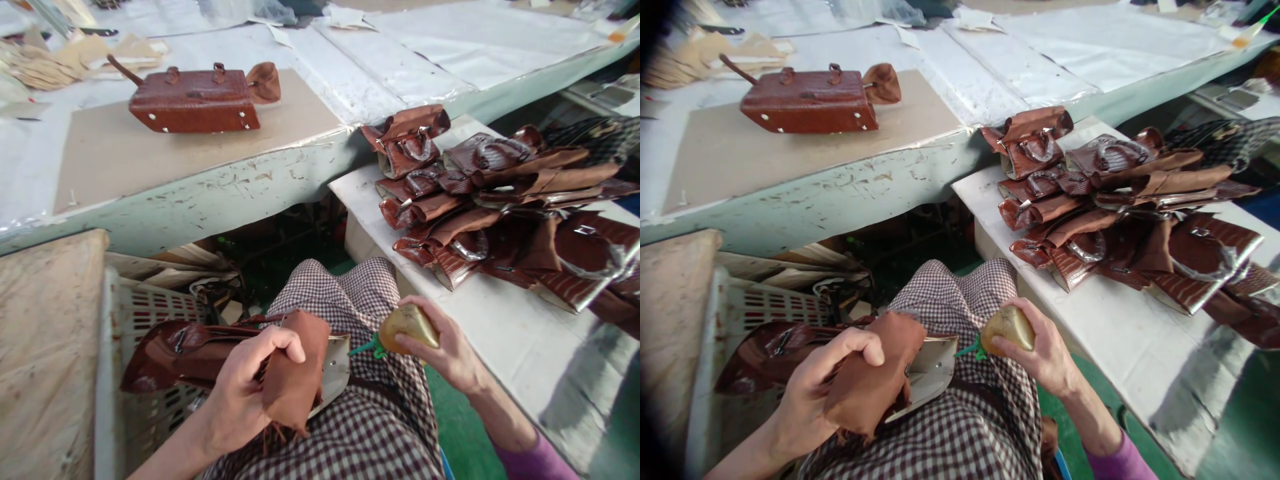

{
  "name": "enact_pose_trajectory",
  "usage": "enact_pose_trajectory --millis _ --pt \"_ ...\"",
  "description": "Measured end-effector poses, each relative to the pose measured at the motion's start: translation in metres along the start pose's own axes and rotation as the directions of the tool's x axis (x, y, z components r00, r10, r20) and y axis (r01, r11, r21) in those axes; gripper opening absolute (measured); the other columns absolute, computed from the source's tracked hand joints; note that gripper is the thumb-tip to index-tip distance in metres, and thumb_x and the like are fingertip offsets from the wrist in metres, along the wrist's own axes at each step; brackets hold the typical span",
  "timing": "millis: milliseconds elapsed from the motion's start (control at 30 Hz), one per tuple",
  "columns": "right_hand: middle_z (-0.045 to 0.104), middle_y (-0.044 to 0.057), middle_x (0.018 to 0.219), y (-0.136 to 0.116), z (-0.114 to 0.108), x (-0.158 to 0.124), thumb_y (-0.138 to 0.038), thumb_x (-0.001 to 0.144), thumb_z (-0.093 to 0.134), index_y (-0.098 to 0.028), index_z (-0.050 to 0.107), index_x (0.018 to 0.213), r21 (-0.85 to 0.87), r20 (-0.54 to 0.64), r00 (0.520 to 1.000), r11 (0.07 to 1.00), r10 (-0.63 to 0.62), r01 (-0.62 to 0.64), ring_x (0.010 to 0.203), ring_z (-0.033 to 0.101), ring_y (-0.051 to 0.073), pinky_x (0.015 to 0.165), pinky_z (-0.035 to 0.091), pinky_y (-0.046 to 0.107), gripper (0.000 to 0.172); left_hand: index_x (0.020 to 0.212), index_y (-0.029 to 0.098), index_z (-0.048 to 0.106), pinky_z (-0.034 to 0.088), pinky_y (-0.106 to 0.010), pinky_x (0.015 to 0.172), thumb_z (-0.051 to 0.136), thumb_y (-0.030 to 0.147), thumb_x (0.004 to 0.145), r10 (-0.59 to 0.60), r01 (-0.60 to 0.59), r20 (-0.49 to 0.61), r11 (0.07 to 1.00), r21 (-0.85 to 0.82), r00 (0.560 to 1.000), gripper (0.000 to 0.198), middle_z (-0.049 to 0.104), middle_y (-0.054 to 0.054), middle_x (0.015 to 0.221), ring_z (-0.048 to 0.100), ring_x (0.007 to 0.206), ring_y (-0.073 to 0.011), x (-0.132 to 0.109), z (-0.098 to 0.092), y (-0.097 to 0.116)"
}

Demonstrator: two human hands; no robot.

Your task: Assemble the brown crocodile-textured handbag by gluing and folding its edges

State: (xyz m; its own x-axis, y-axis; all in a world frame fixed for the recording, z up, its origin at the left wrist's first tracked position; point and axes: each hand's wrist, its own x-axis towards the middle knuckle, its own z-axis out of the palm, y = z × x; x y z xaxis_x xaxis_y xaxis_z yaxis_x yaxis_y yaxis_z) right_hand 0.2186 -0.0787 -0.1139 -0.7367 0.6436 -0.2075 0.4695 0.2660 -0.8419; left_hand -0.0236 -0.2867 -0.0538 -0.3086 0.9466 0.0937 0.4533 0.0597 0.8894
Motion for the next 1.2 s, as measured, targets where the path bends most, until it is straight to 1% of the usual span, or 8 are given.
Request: enact_pose_trajectory --millis 167,400,467,600,767,900,1067,1200 --pt "0.065 0.003 0.101 -0.001 -0.004 -0.006 -0.046 0.082 0.067 -0.022 0.053 0.117 0.028 0.064 0.998 1.000 -0.007 0.005 0.087 0.063 0.021 0.078 0.051 0.032 0.044 0.088 0.023 0.053 0.044 -0.018 0.058 0.065 0.014 0.077 0.000 0.000 -0.004 1.000 -0.020 1.000 0.019 0.058 0.005 0.076 0.057 0.061 -0.0104 0.001 0.000 0.001" --pt "0.065 0.005 0.097 0.011 0.007 -0.006 -0.049 0.079 0.070 -0.020 0.051 0.119 -0.007 -0.098 0.995 1.000 0.022 -0.023 0.083 0.062 0.022 0.075 0.052 0.034 0.052 0.086 0.023 0.053 0.042 -0.019 0.056 0.063 0.013 0.078 -0.016 0.016 -0.017 0.999 -0.034 1.000 0.017 0.058 0.004 0.075 0.055 0.060 -0.0102 0.001 0.002 0.001" --pt "0.064 0.005 0.100 0.013 0.008 -0.007 -0.049 0.080 0.070 -0.021 0.051 0.119 0.007 -0.077 0.997 1.000 0.028 -0.028 0.087 0.062 0.023 0.077 0.051 0.034 0.052 0.086 0.023 0.053 0.041 -0.018 0.056 0.063 0.012 0.077 -0.014 0.013 -0.016 1.000 -0.025 1.000 0.017 0.058 0.005 0.075 0.055 0.060 -0.0098 0.002 0.002 0.001" --pt "0.065 0.005 0.101 0.010 0.004 -0.009 -0.047 0.082 0.068 -0.021 0.051 0.119 0.077 0.054 0.998 0.996 0.036 -0.040 0.087 0.062 0.021 0.078 0.052 0.032 0.049 0.087 0.023 0.053 0.042 -0.017 0.057 0.063 0.012 0.077 0.000 0.000 -0.010 1.000 -0.008 1.000 0.017 0.057 0.005 0.075 0.055 0.062 -0.0100 0.002 0.002 0.001" --pt "0.064 0.004 0.099 0.008 0.002 -0.009 -0.048 0.080 0.069 -0.021 0.052 0.118 0.049 -0.024 1.000 0.999 0.010 -0.009 0.085 0.062 0.021 0.077 0.052 0.032 0.049 0.087 0.024 0.053 0.041 -0.017 0.057 0.063 0.015 0.079 -0.007 0.007 -0.006 1.000 -0.008 1.000 0.015 0.056 0.005 0.075 0.053 0.061 -0.0098 0.001 0.003 0.000" --pt "0.064 0.004 0.102 0.010 0.001 -0.010 -0.046 0.081 0.069 -0.022 0.052 0.119 0.028 0.041 0.999 1.000 -0.010 0.008 0.087 0.063 0.021 0.077 0.052 0.032 0.048 0.086 0.023 0.054 0.041 -0.018 0.056 0.065 0.016 0.078 -0.009 0.009 -0.008 1.000 -0.022 1.000 0.015 0.057 0.005 0.074 0.054 0.061 -0.0101 0.002 0.003 0.000" --pt "0.063 0.005 0.100 0.015 0.005 -0.009 -0.048 0.081 0.069 -0.021 0.050 0.120 -0.053 -0.108 0.993 0.998 -0.048 0.043 0.084 0.062 0.021 0.077 0.052 0.034 0.051 0.082 0.022 0.055 0.041 -0.018 0.056 0.065 0.018 0.078 -0.058 0.057 -0.022 0.998 -0.032 0.998 0.012 0.057 0.005 0.072 0.053 0.060 -0.0104 0.002 0.004 0.002" --pt "0.063 0.005 0.102 0.014 0.006 -0.011 -0.048 0.080 0.070 -0.022 0.051 0.118 -0.071 -0.119 0.990 0.995 -0.074 0.066 0.087 0.062 0.022 0.079 0.052 0.034 0.050 0.083 0.022 0.055 0.042 -0.017 0.057 0.064 0.015 0.076 -0.029 0.029 -0.020 1.000 0.002 0.999 0.014 0.058 0.005 0.073 0.054 0.060 -0.0100 0.002 0.005 0.001"
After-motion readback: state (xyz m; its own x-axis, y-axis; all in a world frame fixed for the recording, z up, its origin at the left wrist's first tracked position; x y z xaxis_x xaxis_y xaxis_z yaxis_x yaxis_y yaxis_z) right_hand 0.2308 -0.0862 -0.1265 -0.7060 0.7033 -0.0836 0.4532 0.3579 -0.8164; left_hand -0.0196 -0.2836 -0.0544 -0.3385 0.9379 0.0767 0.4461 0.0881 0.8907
